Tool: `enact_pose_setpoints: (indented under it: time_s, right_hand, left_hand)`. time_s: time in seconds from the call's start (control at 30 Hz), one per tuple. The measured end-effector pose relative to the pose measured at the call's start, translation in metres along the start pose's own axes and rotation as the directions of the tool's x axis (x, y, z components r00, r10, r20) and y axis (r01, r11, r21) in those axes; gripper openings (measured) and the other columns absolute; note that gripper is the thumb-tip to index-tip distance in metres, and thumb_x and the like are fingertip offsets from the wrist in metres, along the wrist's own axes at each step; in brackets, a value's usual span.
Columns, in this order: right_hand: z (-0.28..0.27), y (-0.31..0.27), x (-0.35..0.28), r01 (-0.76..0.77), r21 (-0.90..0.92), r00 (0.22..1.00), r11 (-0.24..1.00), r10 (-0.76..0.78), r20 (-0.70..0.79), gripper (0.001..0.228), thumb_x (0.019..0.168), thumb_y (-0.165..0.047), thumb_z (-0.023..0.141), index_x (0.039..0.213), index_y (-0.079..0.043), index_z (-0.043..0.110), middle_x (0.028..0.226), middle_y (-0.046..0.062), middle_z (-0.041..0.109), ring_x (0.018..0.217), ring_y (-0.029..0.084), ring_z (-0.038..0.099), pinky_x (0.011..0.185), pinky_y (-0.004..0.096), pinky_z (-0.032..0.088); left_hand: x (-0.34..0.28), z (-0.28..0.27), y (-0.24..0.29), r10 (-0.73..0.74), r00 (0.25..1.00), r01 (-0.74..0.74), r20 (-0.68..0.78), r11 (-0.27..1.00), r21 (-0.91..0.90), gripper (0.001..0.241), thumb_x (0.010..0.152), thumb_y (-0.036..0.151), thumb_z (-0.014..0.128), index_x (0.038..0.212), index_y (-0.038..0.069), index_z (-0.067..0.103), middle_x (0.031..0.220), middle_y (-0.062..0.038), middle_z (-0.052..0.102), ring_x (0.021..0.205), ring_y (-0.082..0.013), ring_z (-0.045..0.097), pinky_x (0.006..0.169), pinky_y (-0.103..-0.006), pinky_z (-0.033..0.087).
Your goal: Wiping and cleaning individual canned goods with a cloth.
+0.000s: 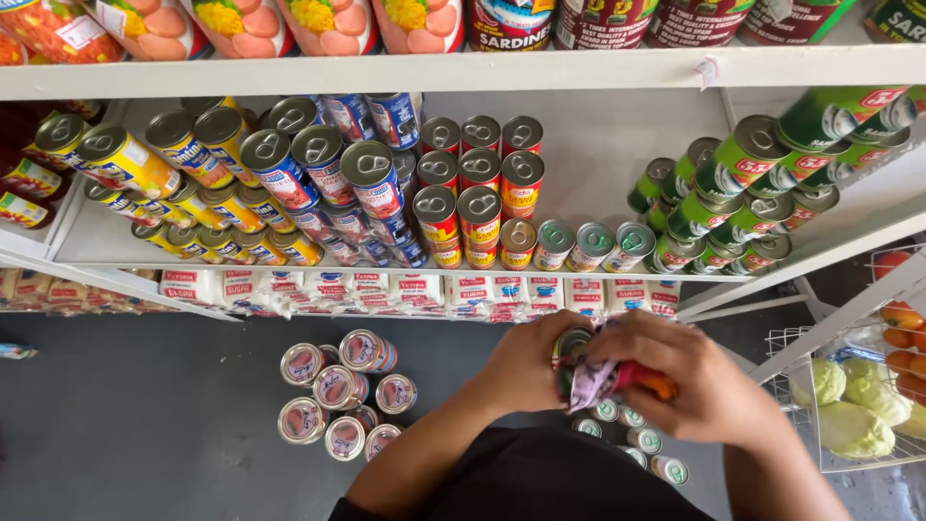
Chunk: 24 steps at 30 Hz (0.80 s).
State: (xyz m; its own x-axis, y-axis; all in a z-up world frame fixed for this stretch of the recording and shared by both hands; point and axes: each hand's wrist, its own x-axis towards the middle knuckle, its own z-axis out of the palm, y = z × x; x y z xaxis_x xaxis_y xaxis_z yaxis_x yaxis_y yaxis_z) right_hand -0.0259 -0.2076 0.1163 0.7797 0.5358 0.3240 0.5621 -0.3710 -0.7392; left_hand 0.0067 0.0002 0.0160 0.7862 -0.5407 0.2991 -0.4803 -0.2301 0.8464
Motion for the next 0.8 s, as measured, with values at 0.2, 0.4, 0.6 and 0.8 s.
enact_pose_setpoints:
  time_s: [0.2, 0.4, 0.6, 0.8]
  right_hand:
    - [0.018, 0.030, 0.004, 0.154, -0.034, 0.971, 0.987, -0.158, -0.180, 0.036, 0.075, -0.005, 0.073, 0.111, -0.004, 0.075, 0.105, 0.017, 0.075, 0.093, 0.042, 0.073, 0.086, 0.051, 0.058]
    - [-0.011, 0.021, 0.005, 0.000, -0.148, 0.990, 0.989, -0.021, -0.140, 0.049, 0.061, 0.005, 0.071, 0.109, -0.002, 0.069, 0.112, 0.010, 0.075, 0.099, 0.028, 0.068, 0.088, 0.036, 0.056]
    - [-0.003, 0.018, -0.004, 0.112, -0.038, 0.988, 0.993, -0.115, -0.105, 0.042, 0.059, -0.004, 0.074, 0.101, -0.002, 0.072, 0.110, 0.014, 0.078, 0.093, 0.028, 0.074, 0.103, 0.048, 0.051]
    - [0.002, -0.003, -0.002, 0.060, -0.312, 0.933, 0.948, -0.164, -0.320, 0.040, 0.062, 0.006, 0.071, 0.102, 0.004, 0.067, 0.108, 0.017, 0.074, 0.086, 0.027, 0.064, 0.086, 0.037, 0.053]
  left_hand:
    - [0.007, 0.007, -0.012, -0.010, 1.000, 0.008, -0.008, 0.975, -0.223, 0.075, 0.057, 0.043, 0.090, 0.118, 0.010, 0.063, 0.098, -0.022, 0.072, 0.093, -0.0505, 0.071, 0.080, -0.0581, 0.060]
    - [0.017, 0.001, 0.008, 0.002, 0.999, -0.001, -0.032, 1.000, 0.018, 0.060, 0.061, 0.031, 0.087, 0.112, 0.008, 0.064, 0.096, -0.009, 0.076, 0.078, -0.0280, 0.075, 0.071, -0.0357, 0.058]
    - [0.026, -0.010, 0.004, 0.044, 0.999, -0.044, 0.000, 0.995, 0.085, 0.064, 0.063, 0.018, 0.083, 0.120, 0.016, 0.054, 0.113, -0.005, 0.072, 0.102, -0.0297, 0.072, 0.082, -0.0388, 0.053]
    - [0.030, -0.004, 0.031, 0.220, 0.973, -0.208, -0.073, 0.967, 0.147, 0.065, 0.060, 0.029, 0.085, 0.117, 0.007, 0.064, 0.104, -0.011, 0.074, 0.091, -0.0342, 0.073, 0.078, -0.0408, 0.056]
